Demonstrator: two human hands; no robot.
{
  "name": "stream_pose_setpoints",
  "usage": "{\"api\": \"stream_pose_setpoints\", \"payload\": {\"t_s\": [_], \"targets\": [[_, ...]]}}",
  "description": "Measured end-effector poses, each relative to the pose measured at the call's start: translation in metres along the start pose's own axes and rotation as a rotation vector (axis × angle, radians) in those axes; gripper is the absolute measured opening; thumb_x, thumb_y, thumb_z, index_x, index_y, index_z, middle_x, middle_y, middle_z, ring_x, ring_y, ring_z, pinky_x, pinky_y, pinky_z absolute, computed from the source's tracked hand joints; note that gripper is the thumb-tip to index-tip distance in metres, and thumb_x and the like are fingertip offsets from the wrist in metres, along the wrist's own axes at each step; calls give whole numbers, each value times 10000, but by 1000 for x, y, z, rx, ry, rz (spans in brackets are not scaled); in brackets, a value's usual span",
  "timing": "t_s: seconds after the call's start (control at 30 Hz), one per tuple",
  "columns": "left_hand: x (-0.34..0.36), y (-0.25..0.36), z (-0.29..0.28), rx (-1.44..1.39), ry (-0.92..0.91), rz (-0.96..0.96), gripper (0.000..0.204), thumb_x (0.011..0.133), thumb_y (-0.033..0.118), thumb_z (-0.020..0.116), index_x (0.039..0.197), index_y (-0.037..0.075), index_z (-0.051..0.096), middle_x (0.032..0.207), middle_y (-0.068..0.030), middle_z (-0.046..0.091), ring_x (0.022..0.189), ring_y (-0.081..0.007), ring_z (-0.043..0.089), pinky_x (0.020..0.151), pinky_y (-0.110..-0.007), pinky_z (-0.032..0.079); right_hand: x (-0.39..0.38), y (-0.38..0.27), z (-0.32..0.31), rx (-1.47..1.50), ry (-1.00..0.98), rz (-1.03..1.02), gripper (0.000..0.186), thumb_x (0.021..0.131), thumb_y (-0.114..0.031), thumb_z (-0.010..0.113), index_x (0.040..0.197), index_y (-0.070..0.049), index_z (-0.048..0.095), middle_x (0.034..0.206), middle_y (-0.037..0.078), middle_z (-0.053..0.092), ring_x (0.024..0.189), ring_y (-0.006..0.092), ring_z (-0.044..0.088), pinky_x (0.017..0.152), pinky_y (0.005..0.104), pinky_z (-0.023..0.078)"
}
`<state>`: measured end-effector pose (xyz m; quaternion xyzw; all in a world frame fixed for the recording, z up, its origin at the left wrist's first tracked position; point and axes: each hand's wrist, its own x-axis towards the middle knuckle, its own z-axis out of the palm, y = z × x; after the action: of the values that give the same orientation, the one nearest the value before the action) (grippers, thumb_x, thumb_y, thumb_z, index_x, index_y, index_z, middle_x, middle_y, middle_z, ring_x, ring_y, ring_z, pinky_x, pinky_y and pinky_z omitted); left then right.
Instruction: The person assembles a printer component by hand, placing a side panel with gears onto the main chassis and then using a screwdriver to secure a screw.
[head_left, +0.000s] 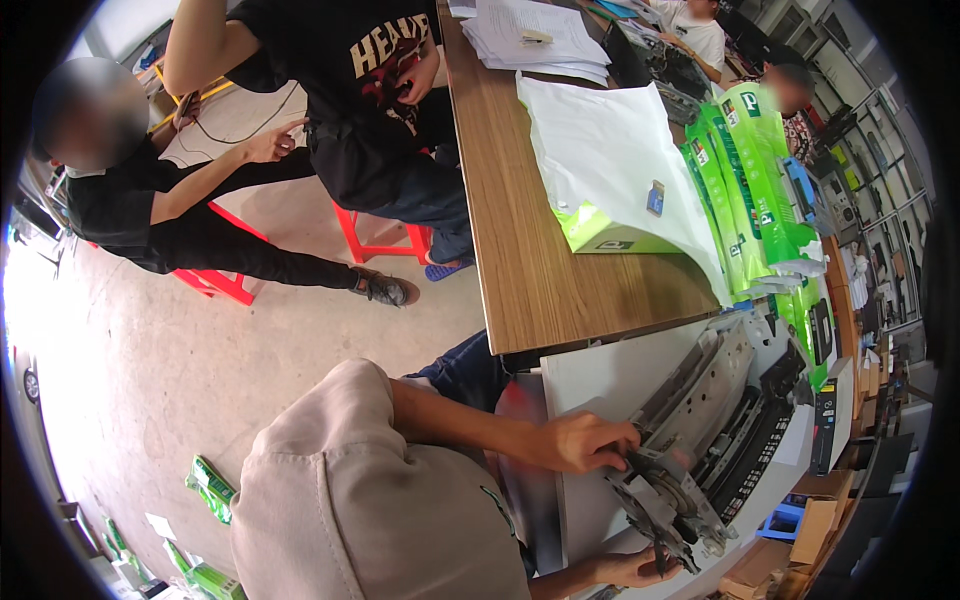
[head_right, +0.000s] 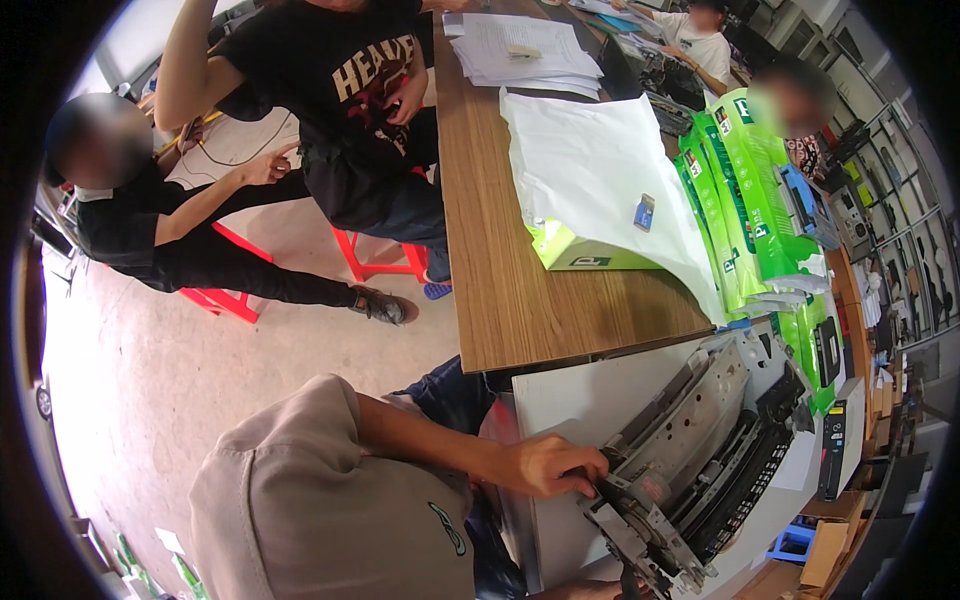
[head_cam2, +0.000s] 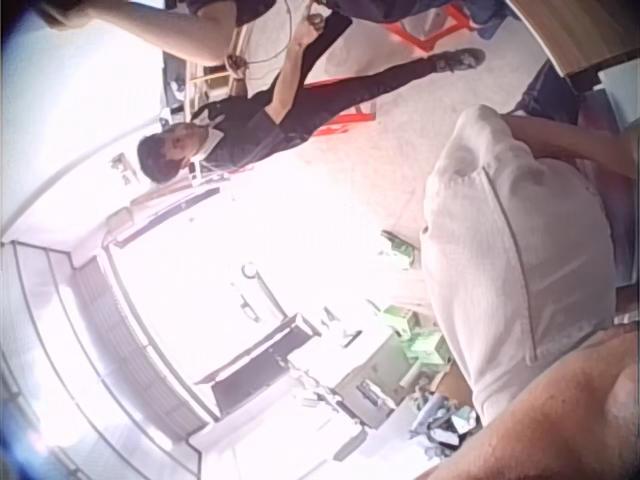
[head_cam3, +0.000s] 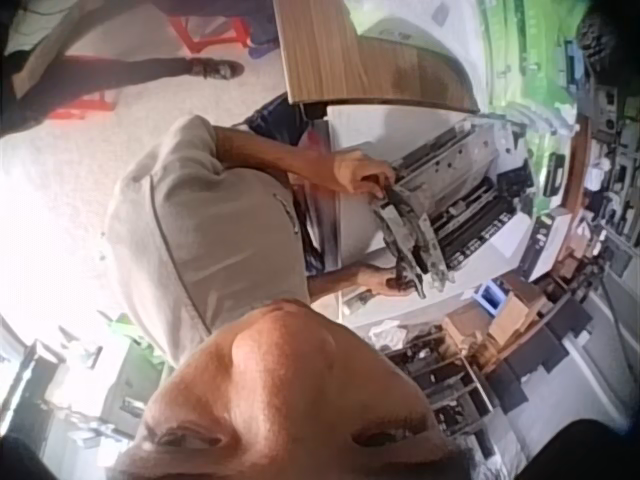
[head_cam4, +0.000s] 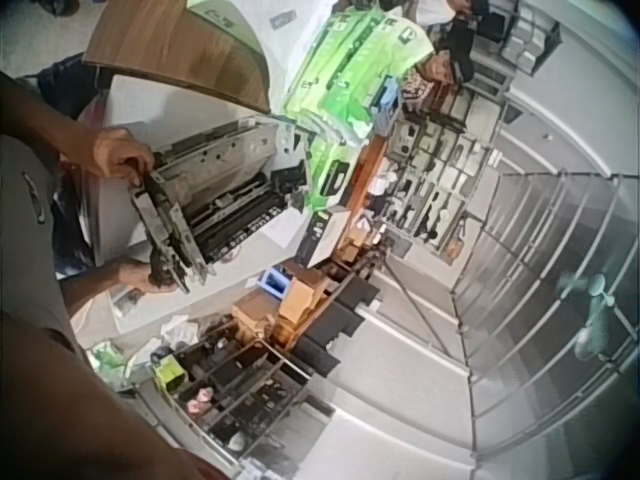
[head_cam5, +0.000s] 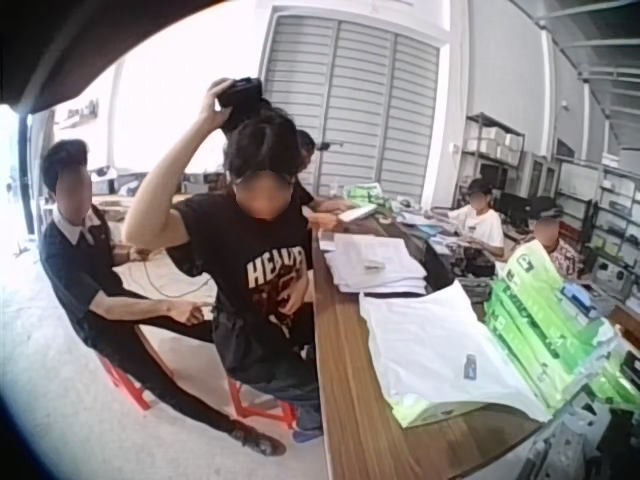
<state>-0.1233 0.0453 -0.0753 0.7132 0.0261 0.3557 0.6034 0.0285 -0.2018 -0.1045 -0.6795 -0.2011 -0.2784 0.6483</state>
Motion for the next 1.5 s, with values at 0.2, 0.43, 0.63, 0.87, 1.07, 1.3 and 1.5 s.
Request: {"api": "stream_pose_setpoints", "payload": {"t_s": [0.2,0.43,0.63,0.87,1.07,1.3,1.5], "targets": [[0,0,-1,6,-16,-13,286,865,55,686,1095,38,516,813,-115,683,736,-300,674,632,-369,510,0,-9,4,1,-17,-3,570,919,-286,692,1325,29,447,1181,114,487,1102,243,549,879,359,527],[0,4,-4,-2,-24,-12,284,864,62,692,1090,32,524,811,-116,683,726,-295,679,622,-369,516,0,-9,6,-40,30,30,532,927,-265,682,1310,31,462,1177,116,482,1100,239,547,876,346,538],[0,-1,-2,15,16,54,295,855,62,703,1087,18,527,793,-124,679,706,-298,678,607,-370,515,1,-3,4,-5,20,-4,545,918,-257,694,1312,36,460,1166,115,485,1090,235,552,872,338,541],[0,-1,-2,25,7,57,297,850,51,706,1083,14,526,790,-122,678,710,-295,680,605,-367,518,1,3,0,-39,38,34,573,908,-255,706,1329,35,449,1192,134,507,1110,249,563,879,355,545],[0,1,-3,21,12,61,295,847,41,705,1079,14,525,791,-120,682,697,-289,679,599,-360,516,0,16,-8,24,25,6,622,892,-269,723,1351,34,430,1228,150,513,1124,264,565,892,377,541],[1,2,-3,13,-1,49,298,851,54,703,1086,24,522,797,-119,684,708,-297,678,609,-364,516,0,13,-7,-10,43,61,599,905,-260,708,1349,33,434,1221,148,518,1129,258,562,896,371,535],[-1,-2,0,25,18,69,305,848,58,707,1088,28,521,802,-120,683,714,-304,675,609,-370,514,1,15,-8,16,28,34,570,915,-234,697,1347,33,437,1219,143,521,1133,253,558,892,362,532]]}}
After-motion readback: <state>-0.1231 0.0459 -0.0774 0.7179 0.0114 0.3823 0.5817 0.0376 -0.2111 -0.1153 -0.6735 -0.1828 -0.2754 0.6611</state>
